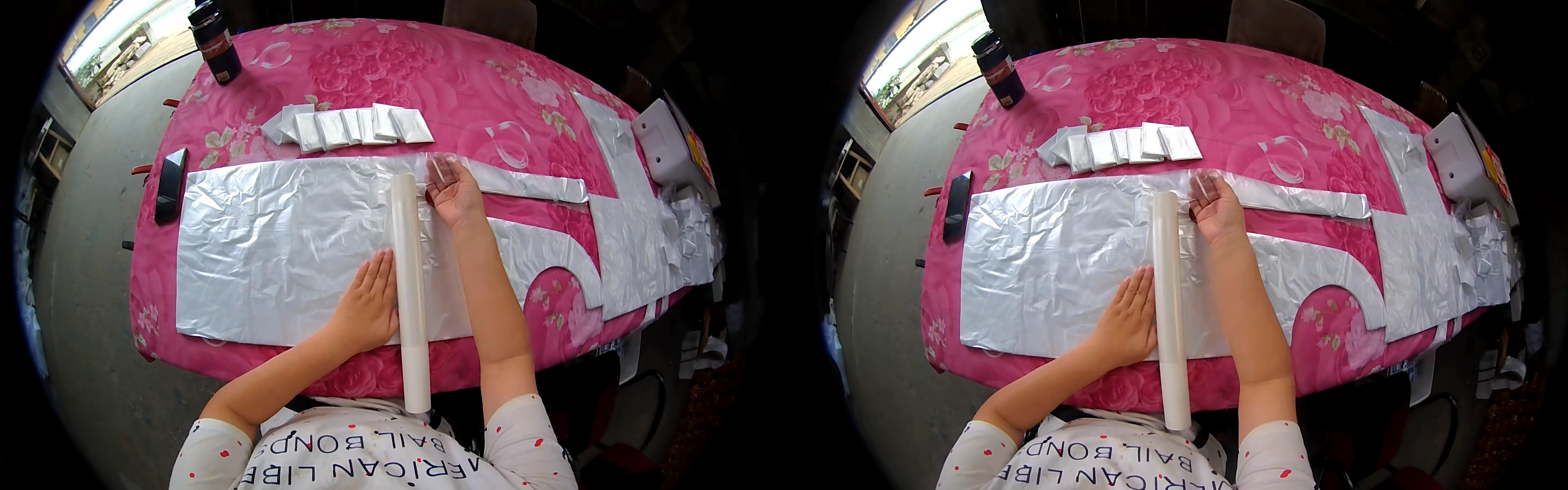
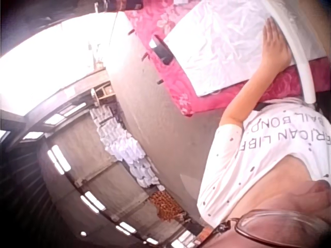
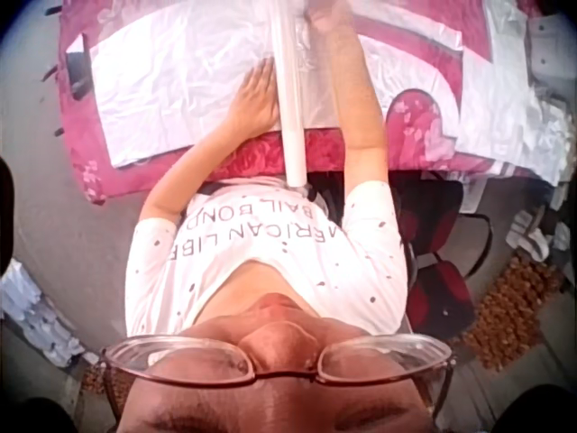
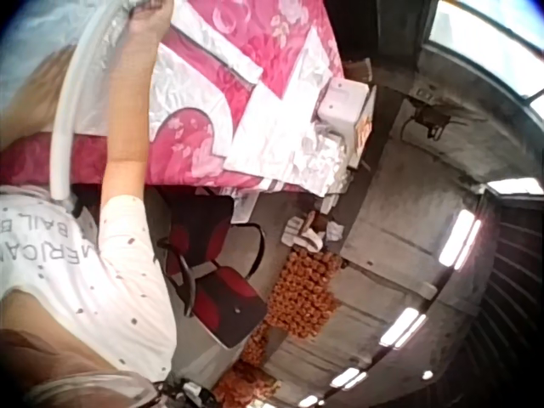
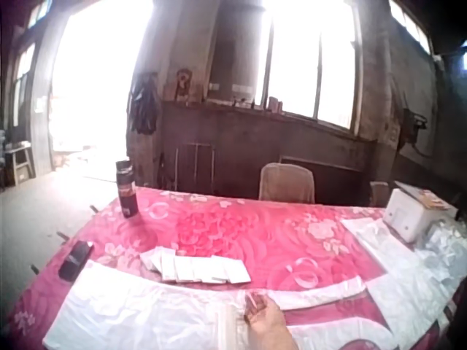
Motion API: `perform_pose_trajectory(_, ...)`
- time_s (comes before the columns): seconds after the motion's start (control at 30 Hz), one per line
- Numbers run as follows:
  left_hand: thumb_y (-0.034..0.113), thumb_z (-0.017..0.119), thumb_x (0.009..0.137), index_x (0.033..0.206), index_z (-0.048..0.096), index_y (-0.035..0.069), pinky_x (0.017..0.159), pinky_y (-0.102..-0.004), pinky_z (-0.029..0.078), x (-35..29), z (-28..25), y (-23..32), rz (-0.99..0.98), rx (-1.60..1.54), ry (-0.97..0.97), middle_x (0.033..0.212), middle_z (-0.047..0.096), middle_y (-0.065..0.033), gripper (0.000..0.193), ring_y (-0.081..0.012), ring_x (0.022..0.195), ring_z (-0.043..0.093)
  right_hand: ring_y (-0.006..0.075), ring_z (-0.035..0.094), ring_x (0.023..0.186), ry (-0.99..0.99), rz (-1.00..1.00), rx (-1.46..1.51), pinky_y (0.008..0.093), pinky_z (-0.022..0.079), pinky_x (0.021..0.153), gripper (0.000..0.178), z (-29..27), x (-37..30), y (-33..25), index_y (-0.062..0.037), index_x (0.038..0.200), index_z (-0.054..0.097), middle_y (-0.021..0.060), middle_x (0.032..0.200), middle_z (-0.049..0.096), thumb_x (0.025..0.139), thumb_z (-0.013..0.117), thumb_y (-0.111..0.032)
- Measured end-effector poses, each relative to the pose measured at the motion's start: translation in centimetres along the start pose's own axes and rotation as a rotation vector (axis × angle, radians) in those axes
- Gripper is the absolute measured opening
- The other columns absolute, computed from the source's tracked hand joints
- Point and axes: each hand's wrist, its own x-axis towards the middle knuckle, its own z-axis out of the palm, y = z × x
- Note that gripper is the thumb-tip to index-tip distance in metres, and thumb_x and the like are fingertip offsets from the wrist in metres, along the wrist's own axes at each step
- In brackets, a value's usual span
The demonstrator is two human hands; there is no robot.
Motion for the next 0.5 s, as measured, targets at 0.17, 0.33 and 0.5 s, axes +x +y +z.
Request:
perform_pose_trajectory(0.17, 0.024, 0.037, 0.083, 0.133, 0.028, -0.014, 0.112, -0.0451, 0.013, 0.0, -0.3, 0.0, -0.013, -0.055, -0.023, 0.142, 0.023, -0.0299, 0.064, -0.0391, 0.136, 0.019, 0.0236, 0.061, 0.096, -0.108, -0.257, 0.105, 0.0405, 0.05, 0.083, 0.022, -5.3, 2.2, -10.7, -0.0049, 0.105, 0.058, 0.009, 0.103, 0.065, 0.093, 0.045, -0.018)
perform_pose_trajectory(0.33, 0.023, 0.037, 0.082, 0.134, 0.027, -0.014, 0.112, -0.0453, 0.013, 0.0, -0.3, 0.1, -0.006, -0.086, -0.013, 0.143, 0.022, -0.0297, 0.064, -0.039, 0.137, 0.017, 0.0292, 0.058, 0.103, 0.149, -0.55, 0.158, 0.0452, 0.05, 0.083, 0.032, -6.9, 0.8, -21.0, -0.0008, 0.116, 0.049, 0.0146, 0.112, 0.059, 0.096, 0.038, -0.022)
perform_pose_trajectory(0.5, 0.028, 0.037, 0.082, 0.133, 0.028, -0.014, 0.112, -0.0439, 0.012, -0.3, 0.1, -0.1, -0.002, -0.031, 0.004, 0.142, 0.024, -0.0297, 0.067, -0.0378, 0.136, 0.019, 0.0273, 0.05, 0.116, -0.009, -0.642, -0.221, 0.044, 0.038, 0.099, 0.04, 3.3, -4.5, -17.5, -0.0045, 0.129, 0.045, 0.0145, 0.128, 0.051, 0.098, 0.032, -0.026)
